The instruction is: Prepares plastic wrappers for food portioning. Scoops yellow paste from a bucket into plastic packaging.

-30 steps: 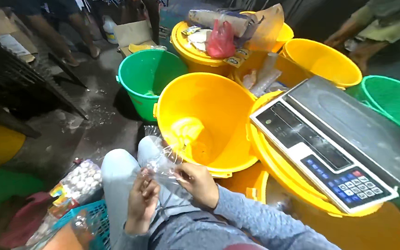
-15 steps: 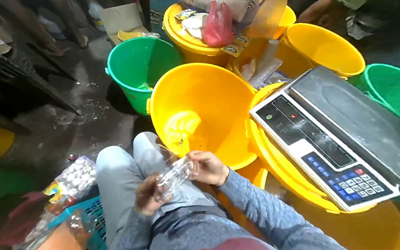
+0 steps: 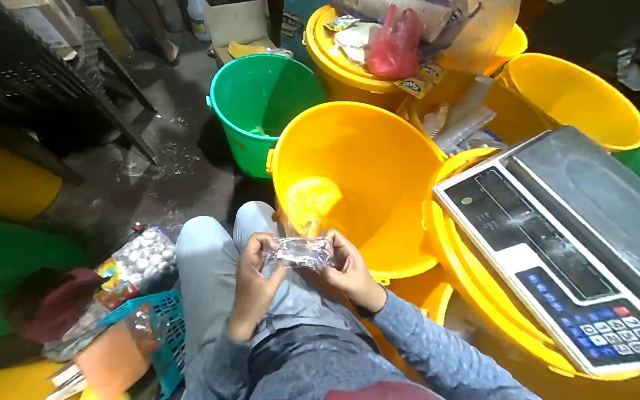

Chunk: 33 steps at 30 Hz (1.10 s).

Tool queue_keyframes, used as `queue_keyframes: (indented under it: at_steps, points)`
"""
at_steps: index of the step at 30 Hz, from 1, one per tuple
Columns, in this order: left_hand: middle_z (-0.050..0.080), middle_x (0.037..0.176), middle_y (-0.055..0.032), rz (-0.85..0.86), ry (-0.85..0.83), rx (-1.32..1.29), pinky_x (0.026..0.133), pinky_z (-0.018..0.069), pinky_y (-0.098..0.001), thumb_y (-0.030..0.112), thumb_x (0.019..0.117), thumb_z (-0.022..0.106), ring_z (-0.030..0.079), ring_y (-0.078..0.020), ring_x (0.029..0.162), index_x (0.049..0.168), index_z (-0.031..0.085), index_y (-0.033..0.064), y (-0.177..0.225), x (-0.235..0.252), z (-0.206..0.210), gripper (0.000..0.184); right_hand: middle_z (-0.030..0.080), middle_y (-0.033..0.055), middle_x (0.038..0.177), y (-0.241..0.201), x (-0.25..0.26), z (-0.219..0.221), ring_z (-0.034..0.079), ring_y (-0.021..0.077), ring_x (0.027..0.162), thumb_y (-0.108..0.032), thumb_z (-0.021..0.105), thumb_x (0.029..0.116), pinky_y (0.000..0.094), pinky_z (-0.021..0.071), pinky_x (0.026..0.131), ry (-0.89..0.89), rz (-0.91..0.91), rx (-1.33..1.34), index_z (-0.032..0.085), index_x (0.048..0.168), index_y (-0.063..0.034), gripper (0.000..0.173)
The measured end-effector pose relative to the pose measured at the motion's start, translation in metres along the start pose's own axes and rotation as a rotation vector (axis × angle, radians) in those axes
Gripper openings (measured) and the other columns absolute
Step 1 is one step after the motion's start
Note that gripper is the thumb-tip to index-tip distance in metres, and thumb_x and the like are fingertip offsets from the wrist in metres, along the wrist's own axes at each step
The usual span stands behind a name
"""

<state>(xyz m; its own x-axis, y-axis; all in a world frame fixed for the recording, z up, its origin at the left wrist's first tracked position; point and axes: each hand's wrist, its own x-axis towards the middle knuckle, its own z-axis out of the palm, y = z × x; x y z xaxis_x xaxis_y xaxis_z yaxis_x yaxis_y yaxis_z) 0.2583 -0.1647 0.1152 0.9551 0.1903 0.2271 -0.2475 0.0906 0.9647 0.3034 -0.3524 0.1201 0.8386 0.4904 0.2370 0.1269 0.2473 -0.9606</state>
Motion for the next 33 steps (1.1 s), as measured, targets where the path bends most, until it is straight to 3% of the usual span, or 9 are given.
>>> queue_keyframes:
  at_steps: [5,10,14,17,20,24,28,30,33]
  points:
    - [0.064,0.098,0.0078,0.127,0.344,-0.028,0.074,0.0595,-0.0222,-0.003,0.0935,0.055,0.065,-0.0016,0.088,0.109,0.054,0.006,-0.016,-0.005,0.029,0.018,0.064,-0.0096,0.088,0.014,-0.003,0.021,0.063,-0.0013,0.079,-0.001,0.067,0.0931,0.0188,0.0562,0.074,0.332,-0.144,-0.088,0.051,0.111,-0.0124,0.026]
    - [0.059,0.1,-0.0078,0.266,0.357,0.5,0.078,0.0533,-0.018,0.008,0.0897,0.064,0.06,-0.0049,0.09,0.106,0.056,-0.0031,-0.027,-0.013,0.007,0.021,0.063,0.0069,0.101,0.024,-0.002,0.006,0.065,0.0055,0.091,-0.007,0.064,0.0935,0.0186,0.056,0.079,0.435,-0.347,-0.661,0.052,0.105,-0.0047,0.017]
    - [0.069,0.079,-0.0037,-0.051,0.179,0.791,0.056,0.0517,-0.022,0.02,0.0844,0.071,0.061,-0.0044,0.062,0.095,0.071,0.0015,-0.002,-0.023,-0.014,0.021,0.062,0.017,0.098,0.008,0.005,-0.001,0.061,0.0139,0.07,-0.016,0.068,0.0859,0.0237,0.0536,0.059,0.419,-0.286,-1.049,0.062,0.085,-0.0019,0.015]
    - [0.07,0.078,0.0082,-0.345,0.164,0.238,0.053,0.0483,-0.0136,0.007,0.0915,0.064,0.056,0.0046,0.056,0.098,0.071,0.0069,-0.002,-0.031,-0.025,0.009,0.067,0.0085,0.076,0.011,0.002,0.005,0.066,0.0197,0.066,-0.016,0.064,0.0883,0.0345,0.0557,0.059,0.312,-0.318,-1.126,0.067,0.086,-0.0045,0.012]
    - [0.061,0.06,0.0124,-0.506,0.309,-0.49,0.045,0.0408,-0.0098,0.018,0.1053,0.034,0.048,0.0067,0.045,0.084,0.071,0.0219,-0.002,-0.032,-0.023,0.043,0.071,0.0066,0.079,0.017,-0.005,0.021,0.07,0.0204,0.071,-0.017,0.064,0.0934,0.0361,0.0595,0.065,0.171,-0.309,-1.109,0.071,0.102,-0.0028,0.018]
    - [0.058,0.053,0.0115,-0.472,0.392,-0.659,0.043,0.0433,-0.013,0.025,0.1062,0.029,0.052,0.0037,0.043,0.078,0.07,0.0249,0.0,-0.026,-0.005,0.049,0.074,0.0066,0.081,0.009,-0.003,0.026,0.068,0.0092,0.069,-0.009,0.068,0.0936,0.0251,0.0585,0.067,0.166,0.063,-0.591,0.076,0.101,0.0011,0.015]
    - [0.072,0.076,0.0077,-0.459,0.077,-0.587,0.056,0.0542,-0.0184,0.036,0.0937,0.067,0.065,-0.0009,0.063,0.09,0.079,0.0274,-0.039,-0.031,-0.017,0.015,0.061,-0.0055,0.068,-0.008,0.012,0.005,0.05,0.0001,0.051,-0.016,0.049,0.1068,0.0159,0.0427,0.049,0.092,0.709,0.551,0.067,0.101,-0.0079,0.02]
    - [0.077,0.089,0.0009,-0.508,0.012,-0.744,0.07,0.0609,-0.0261,0.035,0.092,0.068,0.073,-0.0081,0.078,0.094,0.081,0.0211,-0.044,-0.032,-0.02,0.019,0.057,-0.0092,0.067,0.001,0.006,-0.004,0.047,-0.0008,0.053,-0.024,0.044,0.1056,0.0165,0.0404,0.051,-0.097,0.75,0.89,0.063,0.092,-0.0178,0.025]
    - [0.078,0.096,-0.0009,-0.417,-0.086,-1.081,0.079,0.0605,-0.029,0.035,0.0973,0.059,0.074,-0.0115,0.088,0.102,0.081,0.0143,-0.029,-0.032,-0.017,0.03,0.058,-0.0119,0.063,0.003,0.007,-0.012,0.049,-0.0025,0.053,-0.022,0.044,0.1008,0.017,0.0404,0.051,-0.227,0.654,0.838,0.064,0.076,-0.0215,0.033]
